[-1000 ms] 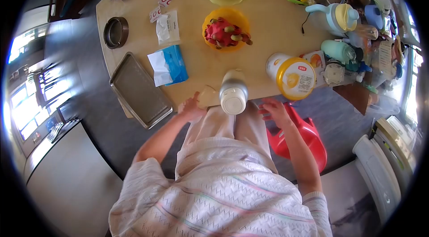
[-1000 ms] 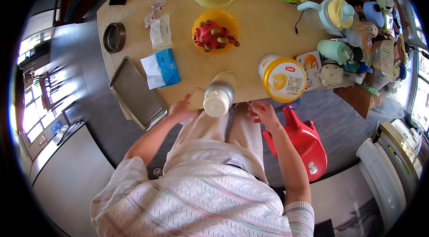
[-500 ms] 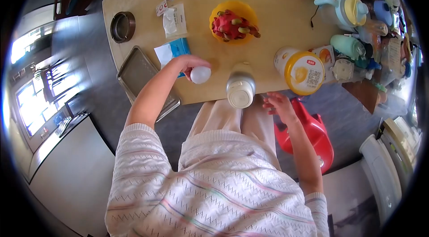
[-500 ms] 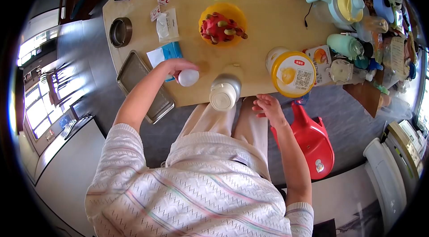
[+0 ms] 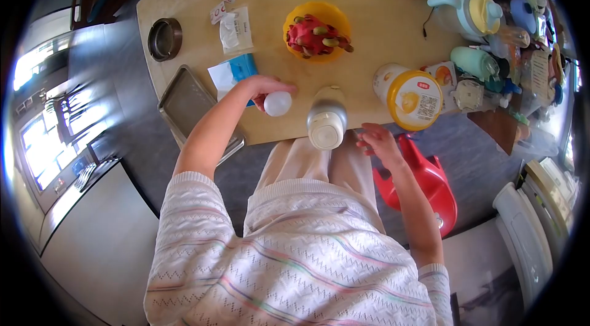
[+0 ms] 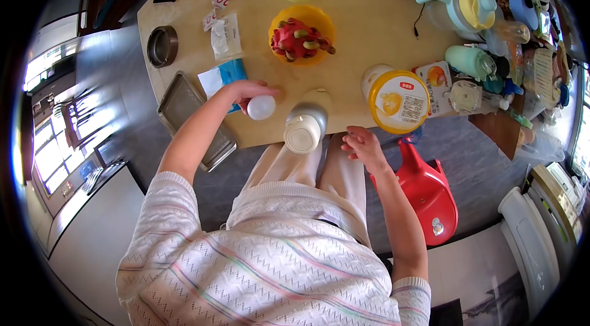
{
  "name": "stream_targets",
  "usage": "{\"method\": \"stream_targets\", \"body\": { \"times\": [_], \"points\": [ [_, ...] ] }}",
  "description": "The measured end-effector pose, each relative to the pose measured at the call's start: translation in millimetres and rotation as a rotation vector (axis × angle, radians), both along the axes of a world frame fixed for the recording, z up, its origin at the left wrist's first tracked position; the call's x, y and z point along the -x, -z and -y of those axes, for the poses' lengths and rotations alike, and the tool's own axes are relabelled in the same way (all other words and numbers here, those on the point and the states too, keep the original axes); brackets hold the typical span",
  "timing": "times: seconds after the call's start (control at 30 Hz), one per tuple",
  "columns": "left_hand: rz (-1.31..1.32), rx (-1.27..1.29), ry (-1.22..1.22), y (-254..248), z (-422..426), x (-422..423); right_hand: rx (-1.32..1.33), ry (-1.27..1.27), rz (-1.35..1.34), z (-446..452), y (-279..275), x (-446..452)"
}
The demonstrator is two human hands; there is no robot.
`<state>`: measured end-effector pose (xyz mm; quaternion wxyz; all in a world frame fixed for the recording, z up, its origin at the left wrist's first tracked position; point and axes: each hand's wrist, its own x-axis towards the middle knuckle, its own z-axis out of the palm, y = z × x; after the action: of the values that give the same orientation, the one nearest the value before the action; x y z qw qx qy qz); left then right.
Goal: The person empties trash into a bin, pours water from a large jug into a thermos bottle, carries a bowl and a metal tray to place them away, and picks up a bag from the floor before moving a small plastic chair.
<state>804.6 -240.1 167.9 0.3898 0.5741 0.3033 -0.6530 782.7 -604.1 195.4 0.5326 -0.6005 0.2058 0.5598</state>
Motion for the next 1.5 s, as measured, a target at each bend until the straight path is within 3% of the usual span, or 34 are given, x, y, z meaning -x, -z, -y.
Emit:
{"method": "stream_targets", "body": {
  "times": [0.07,0.17,0.27,0.37,0.43,0.5,0.57,0.7,0.9,1.1,1.2,1.37,1.5],
  "points": [
    [-0.004,-0.023,0.004,5.4,-1.3,2.4,0.013,-0.034,0.053,-8.9,-6.9,-1.7],
    [0.209,-0.230,0.018,-25.8,2.6,-4.4,-0.017,-0.072,0.176,-17.8,-10.8,0.9],
    [1.005,-0.625,0.420,-6.2,-15.2,20.1,0.012,-0.229,0.401,-26.1,-15.9,3.0],
    [1.112,-0.370,0.021,-93.3,30.7,32.8,0.042,-0.398,0.623,-39.9,-29.3,1.7],
    [0.937,-0.135,-0.051,-113.0,64.5,54.0,0.024,-0.425,0.661,-50.7,-34.6,2.5],
    [0.916,-0.058,0.010,-101.0,94.3,70.2,0.046,-0.504,0.712,-62.3,-43.1,-3.0],
    [1.081,-0.139,-0.036,-68.5,106.3,82.7,0.024,-0.573,0.921,-65.2,-40.6,-3.0],
    [1.188,-0.146,-0.197,-51.6,118.5,77.6,-0.002,-0.514,0.856,-74.2,-44.9,-15.5],
    [1.182,-0.128,-0.069,-64.7,113.3,57.6,-0.010,-0.485,0.708,-72.5,-60.1,-35.0],
    [1.188,-0.114,-0.036,-48.3,111.0,60.4,0.094,-0.557,0.786,-74.6,-57.9,-30.1],
    [1.190,-0.135,-0.052,-44.7,113.4,66.3,0.057,-0.525,0.653,-73.8,-59.6,-29.8],
    [1.264,-0.159,-0.091,-51.6,121.0,79.2,0.048,-0.711,0.843,-60.9,-66.8,-26.2],
    [1.322,-0.245,-0.138,-51.0,131.3,87.7,0.041,-0.862,0.979,-62.8,-113.2,-32.4]
  ]
}}
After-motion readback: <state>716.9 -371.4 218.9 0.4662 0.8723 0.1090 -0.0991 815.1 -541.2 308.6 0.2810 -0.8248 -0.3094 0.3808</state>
